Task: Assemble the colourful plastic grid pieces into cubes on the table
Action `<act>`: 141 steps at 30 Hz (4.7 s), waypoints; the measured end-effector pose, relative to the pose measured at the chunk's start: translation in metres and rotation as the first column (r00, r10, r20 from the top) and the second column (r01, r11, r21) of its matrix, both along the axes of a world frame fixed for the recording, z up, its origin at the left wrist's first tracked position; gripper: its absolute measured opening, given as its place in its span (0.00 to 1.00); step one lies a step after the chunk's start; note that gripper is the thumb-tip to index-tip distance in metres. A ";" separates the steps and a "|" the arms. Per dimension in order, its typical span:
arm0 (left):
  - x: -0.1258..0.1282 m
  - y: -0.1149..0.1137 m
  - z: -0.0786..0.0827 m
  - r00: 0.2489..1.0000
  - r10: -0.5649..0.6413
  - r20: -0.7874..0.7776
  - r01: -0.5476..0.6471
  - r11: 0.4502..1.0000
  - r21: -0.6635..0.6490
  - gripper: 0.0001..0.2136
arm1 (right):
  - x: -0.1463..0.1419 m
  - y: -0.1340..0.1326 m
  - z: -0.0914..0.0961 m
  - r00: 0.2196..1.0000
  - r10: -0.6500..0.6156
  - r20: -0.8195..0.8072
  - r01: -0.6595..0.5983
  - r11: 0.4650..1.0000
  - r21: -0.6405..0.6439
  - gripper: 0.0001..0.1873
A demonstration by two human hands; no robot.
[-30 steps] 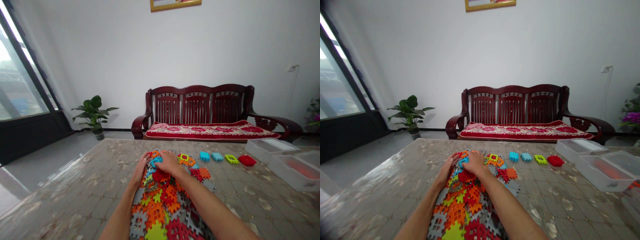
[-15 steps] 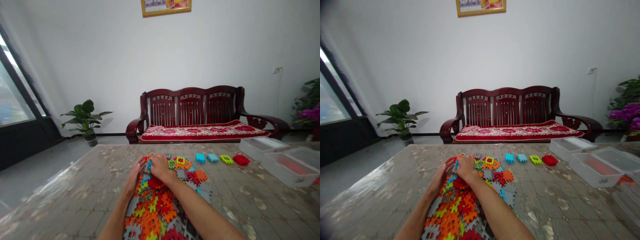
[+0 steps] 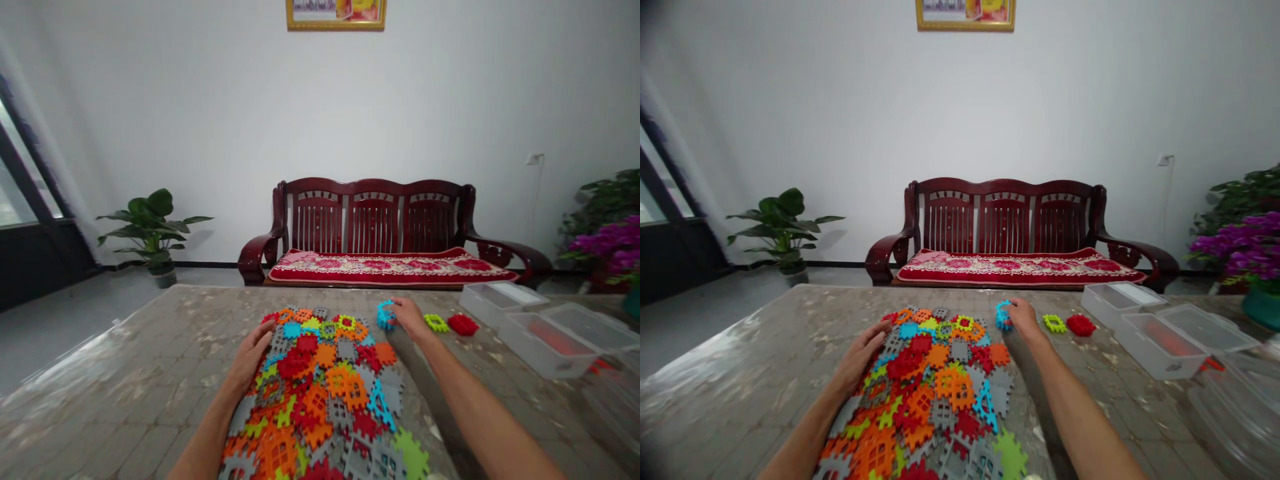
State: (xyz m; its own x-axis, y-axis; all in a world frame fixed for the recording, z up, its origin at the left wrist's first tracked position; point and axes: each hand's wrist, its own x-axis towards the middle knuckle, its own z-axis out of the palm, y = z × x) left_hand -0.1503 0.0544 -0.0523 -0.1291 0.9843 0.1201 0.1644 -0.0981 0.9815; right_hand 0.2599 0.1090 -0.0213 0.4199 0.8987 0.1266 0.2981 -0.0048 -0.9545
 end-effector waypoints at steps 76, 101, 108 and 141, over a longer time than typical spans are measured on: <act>-0.001 0.000 0.001 1.000 -0.013 -0.023 0.012 1.000 -0.025 0.29 | -0.022 -0.026 0.022 0.648 0.035 0.761 0.282 0.916 -0.283 0.21; -0.001 -0.001 0.002 0.997 -0.016 -0.070 0.016 1.000 -0.003 0.29 | -0.053 -0.101 -0.017 0.653 0.252 0.714 -0.153 0.967 -0.202 0.20; 0.001 -0.003 0.006 0.998 -0.011 -0.058 0.011 1.000 -0.001 0.28 | -0.064 -0.072 0.005 0.520 0.300 0.800 0.007 0.935 -0.355 0.22; 0.003 -0.005 0.011 0.998 0.008 -0.070 -0.010 1.000 -0.020 0.30 | 0.051 -0.098 -0.048 0.938 -0.069 0.340 0.072 0.997 0.005 0.23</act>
State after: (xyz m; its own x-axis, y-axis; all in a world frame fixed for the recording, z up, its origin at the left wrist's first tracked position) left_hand -0.1477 0.0496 -0.0414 -0.1301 0.9855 0.1094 0.2330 -0.0768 0.9694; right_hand 0.3112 0.0113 -0.0695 0.4153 0.8698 0.2663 0.6037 -0.0445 -0.7960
